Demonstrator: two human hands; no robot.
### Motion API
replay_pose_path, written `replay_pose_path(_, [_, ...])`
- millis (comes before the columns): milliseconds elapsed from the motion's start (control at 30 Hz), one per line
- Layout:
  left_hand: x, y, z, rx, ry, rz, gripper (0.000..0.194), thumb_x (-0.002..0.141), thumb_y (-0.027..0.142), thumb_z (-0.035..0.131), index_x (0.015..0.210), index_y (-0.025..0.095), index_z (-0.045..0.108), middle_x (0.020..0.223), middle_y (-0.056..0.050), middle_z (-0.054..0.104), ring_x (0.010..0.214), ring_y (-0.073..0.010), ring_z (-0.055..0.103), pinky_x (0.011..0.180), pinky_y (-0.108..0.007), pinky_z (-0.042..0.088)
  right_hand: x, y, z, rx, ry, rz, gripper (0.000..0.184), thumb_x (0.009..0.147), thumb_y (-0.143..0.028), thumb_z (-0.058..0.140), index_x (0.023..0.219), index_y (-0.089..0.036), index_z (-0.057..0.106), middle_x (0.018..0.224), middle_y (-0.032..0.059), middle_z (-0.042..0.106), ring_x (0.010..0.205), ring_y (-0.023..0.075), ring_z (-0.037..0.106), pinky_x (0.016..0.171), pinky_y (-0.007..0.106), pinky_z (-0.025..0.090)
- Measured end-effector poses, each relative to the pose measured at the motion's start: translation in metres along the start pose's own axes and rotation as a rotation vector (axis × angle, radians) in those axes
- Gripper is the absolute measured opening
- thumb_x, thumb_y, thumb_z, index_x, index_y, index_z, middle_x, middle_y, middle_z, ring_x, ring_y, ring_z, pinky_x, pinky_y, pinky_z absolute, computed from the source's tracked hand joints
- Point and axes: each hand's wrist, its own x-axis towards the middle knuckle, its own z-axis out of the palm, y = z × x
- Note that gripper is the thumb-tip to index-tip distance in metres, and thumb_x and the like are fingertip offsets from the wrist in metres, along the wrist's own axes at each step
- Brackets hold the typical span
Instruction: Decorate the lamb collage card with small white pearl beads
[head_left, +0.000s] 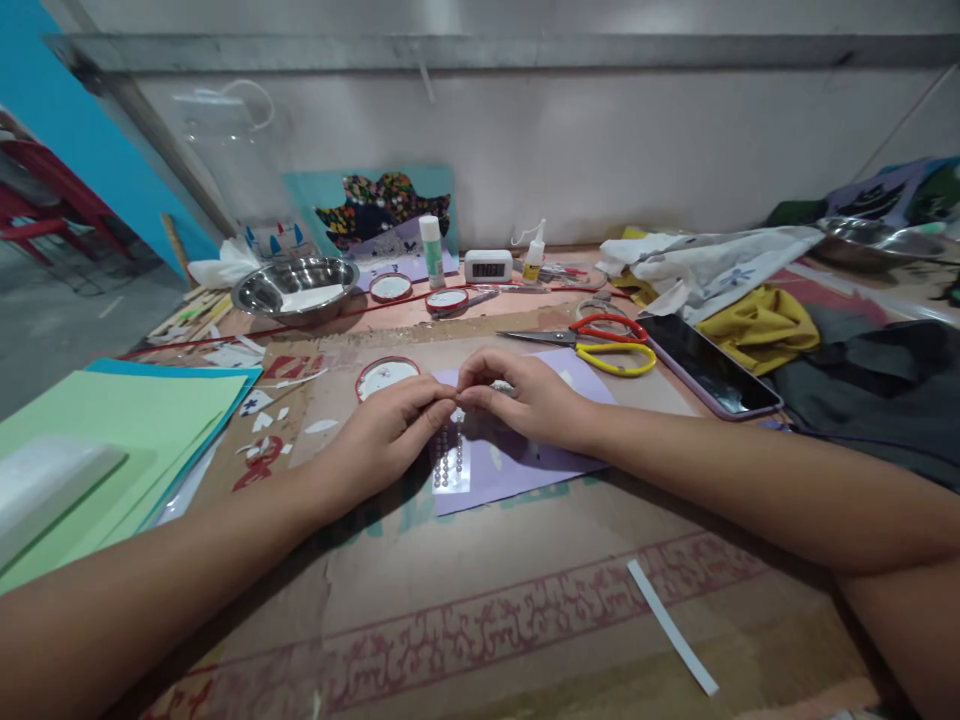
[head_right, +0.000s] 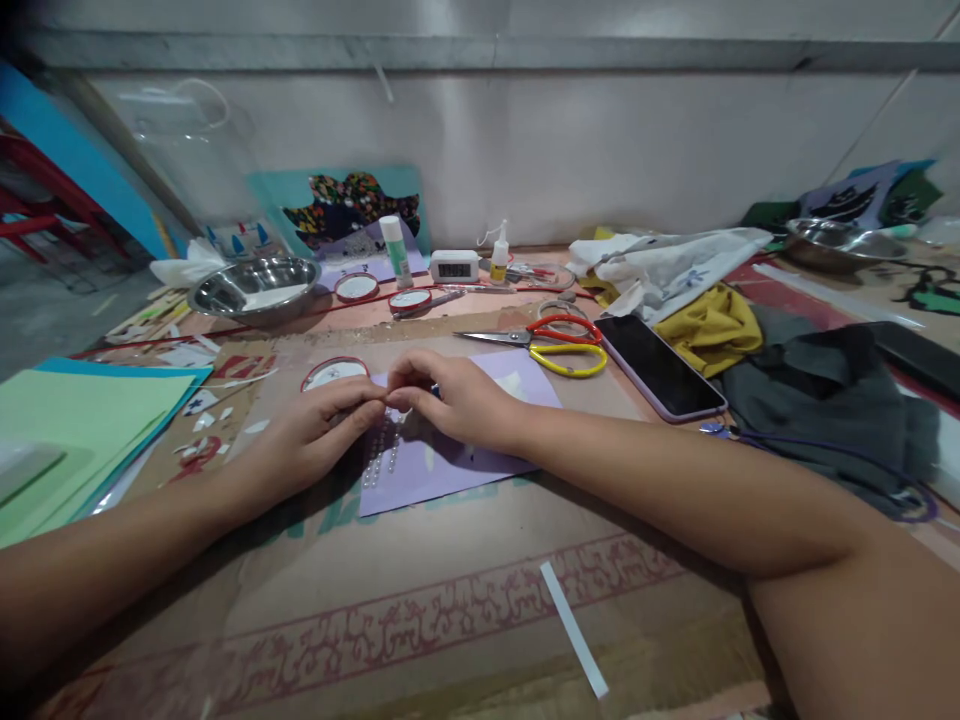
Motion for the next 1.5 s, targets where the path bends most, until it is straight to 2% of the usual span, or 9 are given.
replay_pose_path(167, [-0.001,0.002,-0.002,0.001,-0.001,0.013,0.023,0.100,0.026,0.045,0.093,0.019,0.065,0.083,0.000,0.063,0.079,-0.0140,0.056,0.071,-0.025,0.042,0.000,0.000,0.000,0.025,-0.016,-0.015,0.002,0.090,-0.019,0.057,0.089,-0.017,0.059,0.083,-0.0005,0.066,0.075,0.0115,0.060,0.071,0.024,0.046])
replay_pose_path(333, [0.000,0.006,-0.004,-0.012,-0.023,-0.051,0.024,0.097,0.030,0.046,0.086,0.019,0.064,0.078,0.001,0.061,0.075,-0.0143,0.057,0.070,-0.025,0.042,-0.001,-0.001,0.000,0.035,-0.044,-0.038,0.003,0.091,-0.019,0.058,0.090,-0.018,0.060,0.084,-0.0002,0.068,0.075,0.0118,0.061,0.071,0.024,0.047])
replay_pose_path(667, [0.003,0.005,-0.002,-0.020,-0.011,-0.111,0.023,0.088,0.023,0.044,0.069,0.018,0.056,0.067,0.002,0.053,0.067,-0.0135,0.052,0.063,-0.026,0.038,-0.005,-0.001,0.004,-0.017,-0.097,-0.048,0.007,0.092,-0.020,0.056,0.099,-0.019,0.057,0.090,0.0021,0.070,0.082,0.0145,0.067,0.075,0.026,0.050])
replay_pose_path(1033, [0.002,0.007,0.000,0.045,-0.008,-0.091,0.021,0.086,0.022,0.044,0.071,0.017,0.058,0.072,-0.001,0.062,0.071,-0.0154,0.056,0.069,-0.028,0.043,-0.005,-0.002,0.007,-0.044,-0.120,-0.031,0.006,0.093,-0.023,0.057,0.098,-0.020,0.057,0.089,0.0026,0.067,0.081,0.0152,0.064,0.075,0.027,0.049])
replay_pose_path(1300, [0.002,0.011,0.001,0.049,0.002,-0.114,0.026,0.093,0.028,0.042,0.079,0.018,0.061,0.078,-0.002,0.065,0.074,-0.0169,0.059,0.068,-0.028,0.046,-0.004,0.000,0.005,-0.061,-0.094,-0.036,0.007,0.093,-0.023,0.056,0.099,-0.019,0.057,0.090,0.0038,0.068,0.080,0.0156,0.062,0.074,0.027,0.048])
replay_pose_path(1500, [0.001,0.012,0.000,0.026,-0.023,-0.102,0.028,0.099,0.033,0.041,0.090,0.018,0.063,0.086,-0.004,0.066,0.080,-0.0180,0.059,0.073,-0.030,0.047,-0.004,0.001,0.003,-0.007,-0.076,0.027,0.007,0.094,-0.022,0.054,0.099,-0.019,0.056,0.090,0.0026,0.067,0.083,0.0153,0.063,0.077,0.028,0.049])
